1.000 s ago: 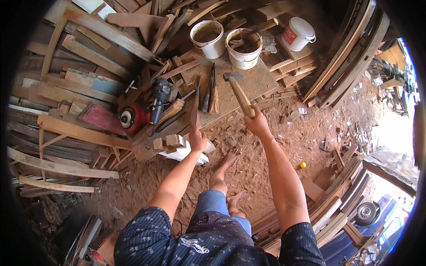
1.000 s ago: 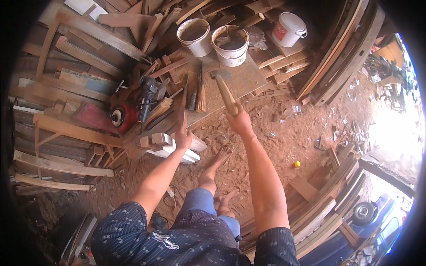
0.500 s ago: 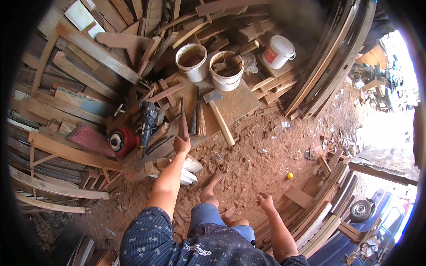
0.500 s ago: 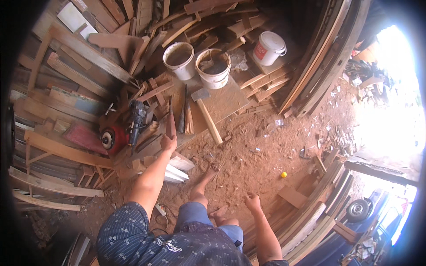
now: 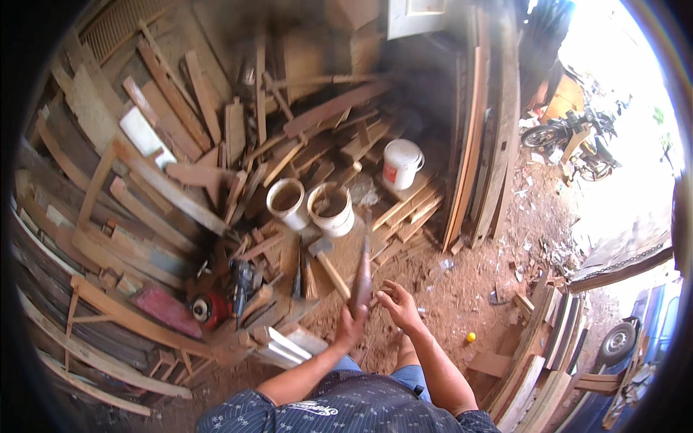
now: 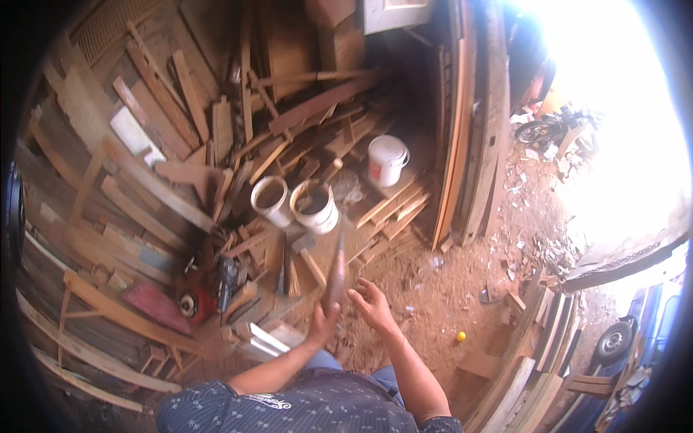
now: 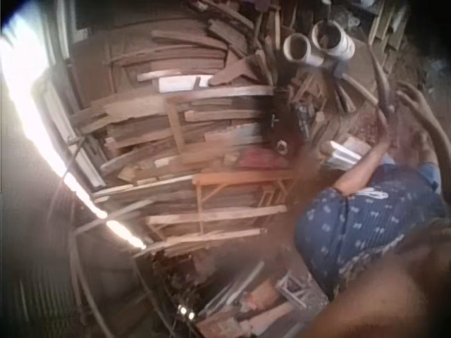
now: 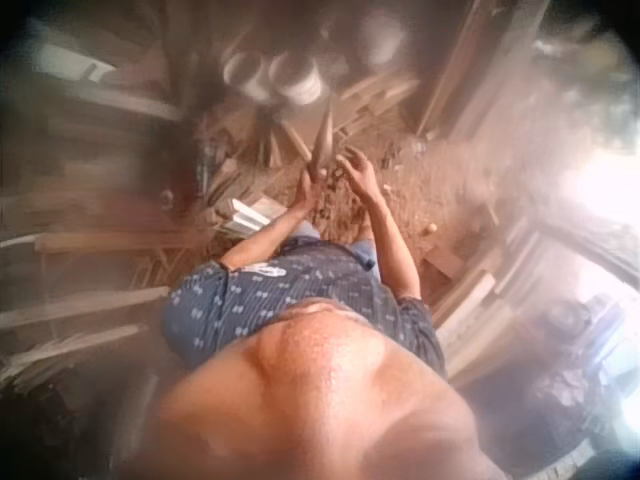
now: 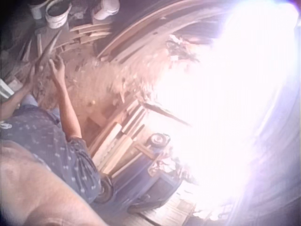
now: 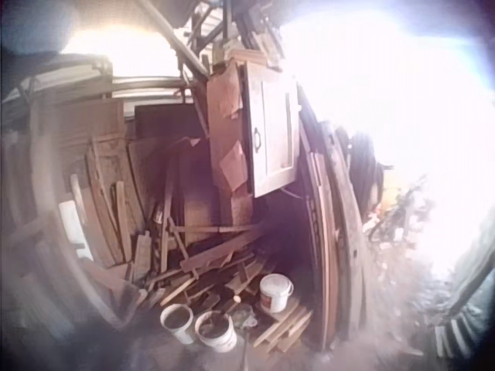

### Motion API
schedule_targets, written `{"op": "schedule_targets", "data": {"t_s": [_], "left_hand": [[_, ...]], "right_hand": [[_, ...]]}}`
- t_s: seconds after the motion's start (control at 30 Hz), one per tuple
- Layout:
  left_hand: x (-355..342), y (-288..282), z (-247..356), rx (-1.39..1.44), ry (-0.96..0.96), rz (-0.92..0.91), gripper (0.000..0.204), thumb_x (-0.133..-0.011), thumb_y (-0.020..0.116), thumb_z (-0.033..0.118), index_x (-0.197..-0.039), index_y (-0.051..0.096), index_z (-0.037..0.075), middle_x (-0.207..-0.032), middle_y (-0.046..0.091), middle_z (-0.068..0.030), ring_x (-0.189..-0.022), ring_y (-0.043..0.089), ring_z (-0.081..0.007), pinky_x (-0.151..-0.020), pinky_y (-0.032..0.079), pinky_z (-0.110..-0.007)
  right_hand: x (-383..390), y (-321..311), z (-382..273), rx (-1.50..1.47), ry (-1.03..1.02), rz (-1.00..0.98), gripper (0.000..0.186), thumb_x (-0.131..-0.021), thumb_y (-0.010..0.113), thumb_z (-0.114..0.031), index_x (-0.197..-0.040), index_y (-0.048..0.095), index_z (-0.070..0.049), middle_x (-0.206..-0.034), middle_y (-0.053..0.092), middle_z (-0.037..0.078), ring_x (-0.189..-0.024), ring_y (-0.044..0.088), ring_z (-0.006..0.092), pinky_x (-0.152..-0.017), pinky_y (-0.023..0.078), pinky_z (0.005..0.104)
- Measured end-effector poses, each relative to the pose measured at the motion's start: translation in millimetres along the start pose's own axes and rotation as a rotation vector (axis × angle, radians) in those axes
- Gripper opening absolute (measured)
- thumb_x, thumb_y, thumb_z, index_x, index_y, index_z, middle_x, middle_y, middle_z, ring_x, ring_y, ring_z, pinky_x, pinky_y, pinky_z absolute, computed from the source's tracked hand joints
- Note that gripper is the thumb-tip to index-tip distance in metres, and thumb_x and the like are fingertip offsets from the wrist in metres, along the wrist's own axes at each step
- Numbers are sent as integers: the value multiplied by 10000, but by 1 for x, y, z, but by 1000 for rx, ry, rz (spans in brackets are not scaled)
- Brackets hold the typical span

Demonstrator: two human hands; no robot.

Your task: The person uses a circular saw to cut a piece of wood, then retrieves a hammer and a pry bar from a cluttered workshop. They use the hammer to break apart a wooden structure and the pry bar to separate individual slats from a wooden pallet.

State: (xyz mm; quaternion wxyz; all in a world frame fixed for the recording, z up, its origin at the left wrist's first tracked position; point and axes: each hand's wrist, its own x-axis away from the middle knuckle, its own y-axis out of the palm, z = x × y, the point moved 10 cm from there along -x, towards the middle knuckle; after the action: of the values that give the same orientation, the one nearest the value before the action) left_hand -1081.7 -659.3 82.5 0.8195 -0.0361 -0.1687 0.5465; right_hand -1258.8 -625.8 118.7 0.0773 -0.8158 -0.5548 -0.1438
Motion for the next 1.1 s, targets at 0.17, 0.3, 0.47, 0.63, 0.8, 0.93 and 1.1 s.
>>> {"op": "schedule_targets", "data": {"t_s": [0.17,0.3,0.47,0.63,0.8,0.93,1.1], "left_hand": [[-27,117,90,-13,283,-194,645,-979,603,393,-1391,381,-51,-1259,570,-306,-1157,601,-412,-948,483,-461],[-73,225,153,-163,443,-461,783,-962,625,431,-1485,286,-44,-1394,481,-300,-1303,508,-375,-1055,442,-446],[-166,277,266,-323,356,-746,854,-946,622,548,-1502,328,-31,-1492,445,-234,-1335,504,-314,-1102,440,-415],[-364,185,474,-91,766,-54,521,-903,728,265,-1312,552,-6,-1224,672,-136,-1148,634,-220,-994,495,-362],[-492,44,618,-253,846,649,586,-892,645,275,-1350,496,-58,-1245,622,-254,-1175,604,-349,-1023,461,-441],[-541,48,663,-210,833,734,623,-904,590,316,-1387,460,-54,-1364,519,-297,-1283,499,-424,-1083,400,-481],[-536,40,646,-129,873,1020,472,-943,608,309,-1261,541,-34,-1209,611,-268,-1149,577,-428,-996,450,-489]], "right_hand": [[-18,-103,-78,228,-100,153,764,-873,792,-306,-1430,419,61,-1221,628,238,-1099,650,287,-885,549,380],[-74,-228,-47,166,-108,284,704,-830,769,-170,-1413,447,57,-1178,651,213,-998,669,272,-861,557,369],[-109,-332,-43,-286,-90,319,505,-844,603,-79,-1334,552,31,-1124,656,105,-977,616,192,-856,512,308],[-99,-408,-66,-355,-18,398,626,-847,500,-100,-1467,459,-28,-1258,598,130,-1052,600,213,-900,507,324],[-111,-401,-108,-295,64,348,624,-857,501,-120,-1475,448,-51,-1215,600,122,-982,619,212,-839,538,336],[-155,-414,-125,-190,-6,245,678,-847,576,-108,-1497,395,-39,-1179,601,139,-950,639,220,-792,562,346],[-228,-367,-220,72,-224,-49,754,-830,674,-111,-1509,368,0,-1336,568,166,-1187,588,241,-986,489,363]]}}
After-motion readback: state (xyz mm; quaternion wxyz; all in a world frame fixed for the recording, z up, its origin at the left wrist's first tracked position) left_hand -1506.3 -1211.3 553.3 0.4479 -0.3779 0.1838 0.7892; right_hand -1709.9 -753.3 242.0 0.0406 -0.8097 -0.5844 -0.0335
